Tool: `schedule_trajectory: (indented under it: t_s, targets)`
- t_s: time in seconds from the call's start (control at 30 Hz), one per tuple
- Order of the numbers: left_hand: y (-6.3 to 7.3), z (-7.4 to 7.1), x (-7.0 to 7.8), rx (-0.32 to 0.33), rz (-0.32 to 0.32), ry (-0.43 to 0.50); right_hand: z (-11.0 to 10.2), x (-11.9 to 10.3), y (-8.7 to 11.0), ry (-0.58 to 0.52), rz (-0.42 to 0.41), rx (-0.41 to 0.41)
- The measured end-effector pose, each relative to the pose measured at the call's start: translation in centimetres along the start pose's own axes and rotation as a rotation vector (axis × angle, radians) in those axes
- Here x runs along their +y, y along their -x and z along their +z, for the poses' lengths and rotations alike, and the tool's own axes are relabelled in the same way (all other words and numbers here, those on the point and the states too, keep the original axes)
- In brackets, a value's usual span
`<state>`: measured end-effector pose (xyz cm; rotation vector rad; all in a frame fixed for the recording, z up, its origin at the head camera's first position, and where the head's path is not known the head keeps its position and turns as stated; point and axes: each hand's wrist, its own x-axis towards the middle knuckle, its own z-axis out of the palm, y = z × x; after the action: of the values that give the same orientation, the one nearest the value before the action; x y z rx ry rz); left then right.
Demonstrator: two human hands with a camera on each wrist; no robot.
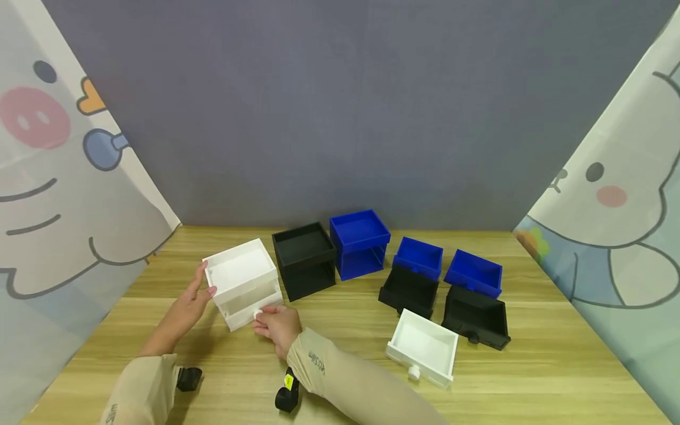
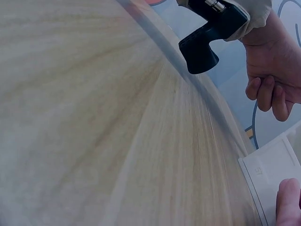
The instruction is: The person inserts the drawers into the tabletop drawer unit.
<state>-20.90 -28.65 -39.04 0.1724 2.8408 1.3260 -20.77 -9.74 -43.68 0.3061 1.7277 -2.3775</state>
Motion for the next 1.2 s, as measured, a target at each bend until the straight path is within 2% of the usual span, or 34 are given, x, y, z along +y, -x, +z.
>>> schedule_trajectory:
  t_s: [0.2, 0.4, 0.67, 0.83, 1.2]
  targets:
    - [-0.3, 0.1, 0.3, -0.005, 0.001, 0.005, -0.4, -0.2, 0.0, -0.013, -0.016, -0.011]
    - [-0.4, 0.1, 0.3, -0.016, -0.005, -0.012, -1.9, -1.0, 0.7, 0.012, -0.014, -0.083]
    - [-0.4, -0.1, 0.2, -0.053, -0.012, 0.058, -5.3, -3.1, 2.3, 0.148, 0.005, -0.239]
    - [-0.3, 0.0, 0.1, -0.048, -0.029, 0.046, -7.9, -4.4, 3.2, 0.263, 0.045, -0.324]
    - [0.1, -0.4, 0.1, -0.059, -0.011, 0.051, -13.9, -7.8, 5.7, 0.429, 0.040, -0.429]
